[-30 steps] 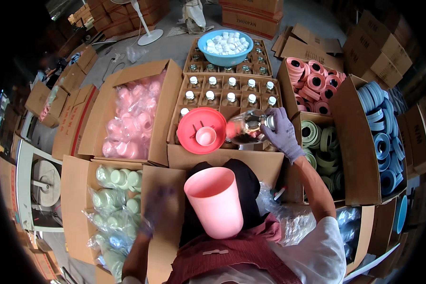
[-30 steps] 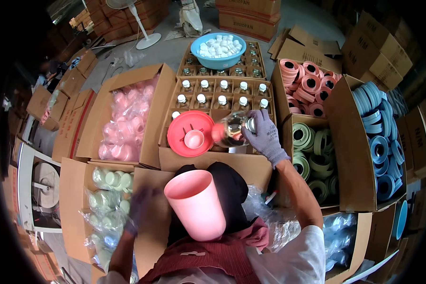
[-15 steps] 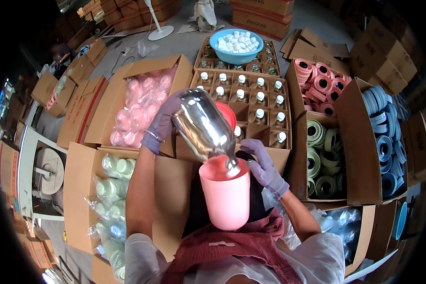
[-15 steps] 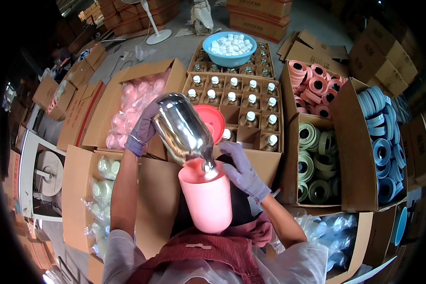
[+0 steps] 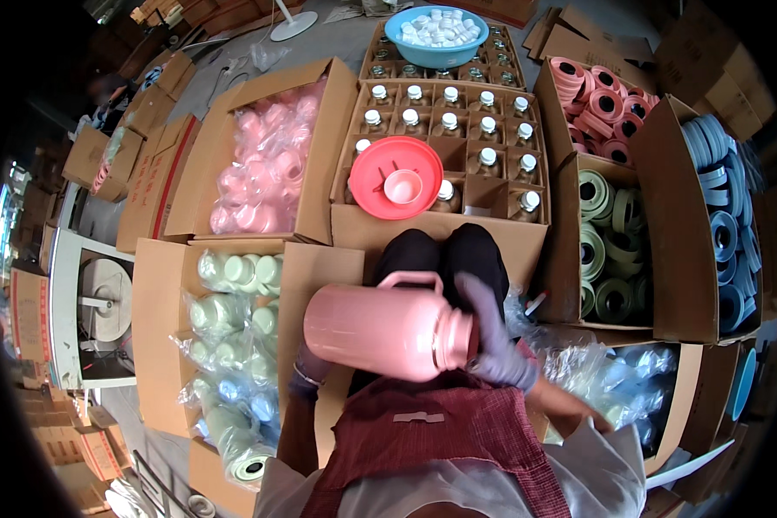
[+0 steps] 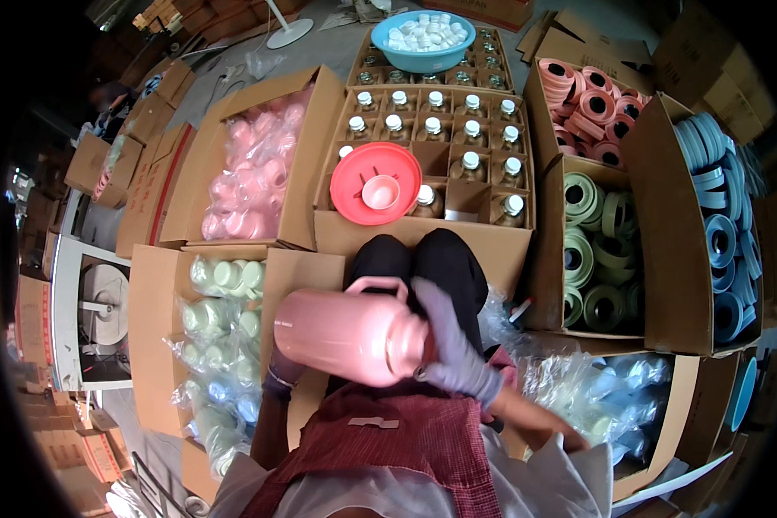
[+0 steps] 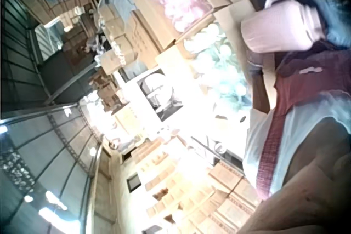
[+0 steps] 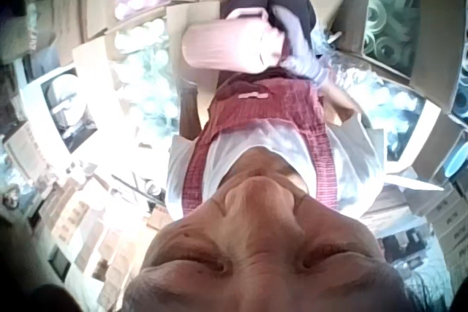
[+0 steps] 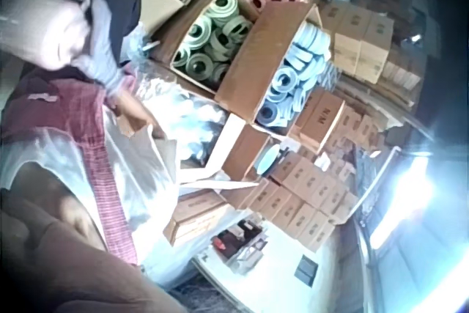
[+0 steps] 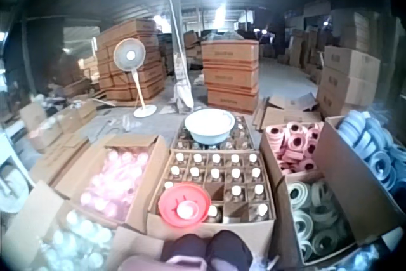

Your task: The person assembles thermos flasks by inserting inner glass bottles into outer plastic shells, screwing on lids, and attaching handles. They handle multiple units in pink and light green colors, placing the finished products into cardboard boxes.

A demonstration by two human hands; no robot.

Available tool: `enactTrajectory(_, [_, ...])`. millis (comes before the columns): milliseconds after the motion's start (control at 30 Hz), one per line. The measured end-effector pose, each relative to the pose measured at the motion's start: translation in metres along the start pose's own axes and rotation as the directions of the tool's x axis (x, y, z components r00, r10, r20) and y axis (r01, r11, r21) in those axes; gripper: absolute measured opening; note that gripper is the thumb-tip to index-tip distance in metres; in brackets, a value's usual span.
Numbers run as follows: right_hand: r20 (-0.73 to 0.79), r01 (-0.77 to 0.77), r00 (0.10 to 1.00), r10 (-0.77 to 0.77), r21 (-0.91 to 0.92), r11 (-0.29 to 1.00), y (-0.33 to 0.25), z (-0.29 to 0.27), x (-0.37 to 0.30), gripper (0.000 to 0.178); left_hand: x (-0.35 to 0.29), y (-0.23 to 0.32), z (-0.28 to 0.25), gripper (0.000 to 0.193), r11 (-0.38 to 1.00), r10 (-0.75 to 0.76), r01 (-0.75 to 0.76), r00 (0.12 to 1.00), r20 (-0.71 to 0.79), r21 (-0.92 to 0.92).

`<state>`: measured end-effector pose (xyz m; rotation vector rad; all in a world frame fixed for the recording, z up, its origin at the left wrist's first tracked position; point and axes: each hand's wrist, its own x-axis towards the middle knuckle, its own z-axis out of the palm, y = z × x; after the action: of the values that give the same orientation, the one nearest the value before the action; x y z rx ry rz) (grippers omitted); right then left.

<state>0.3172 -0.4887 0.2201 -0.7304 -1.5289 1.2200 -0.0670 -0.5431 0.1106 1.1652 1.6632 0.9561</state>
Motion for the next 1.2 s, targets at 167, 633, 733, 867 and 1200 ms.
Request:
enactTrajectory(167, [0.494, 0.415, 0.823, -0.281, -0.186, 0.891, -0.048, -0.014, 0.09, 0.081, 0.005, -0.005, 0.024, 0.049, 0.995, -0.04, 0.043, 0.999, 0.035, -0.089])
enactTrajectory(633, [-0.146, 0.261, 0.908, -0.393, -0.537, 0.802, -0.104, -0.012, 0.136, 0.063, 0.114, 0.033, 0.133, 0.038, 0.899, 0.04, 0.068, 0.971, 0.236, -0.432])
enactTrajectory(733, [-0.202, 0.223, 0.9, -0.387, -0.549, 0.806, -0.1, -0.007, 0.148, 0.059, 0.125, 0.032, 0.148, 0.035, 0.889, 0.042, 0.082, 0.965, 0.258, -0.451])
enactTrajectory(867, [-0.167, 0.189, 0.934, -0.315, -0.516, 0.835, -0.088, -0.004, 0.168, 0.053, 0.121, 0.025, 0.157, 0.033, 0.887, 0.014, 0.111, 0.963, 0.268, -0.448])
enactTrajectory(1200, [0.108, 0.313, 0.949, -0.296, -0.424, 0.85, -0.087, -0.013, 0.174, 0.062, 0.111, 0.025, 0.169, 0.026, 0.887, -0.034, 0.167, 0.953, 0.301, -0.43])
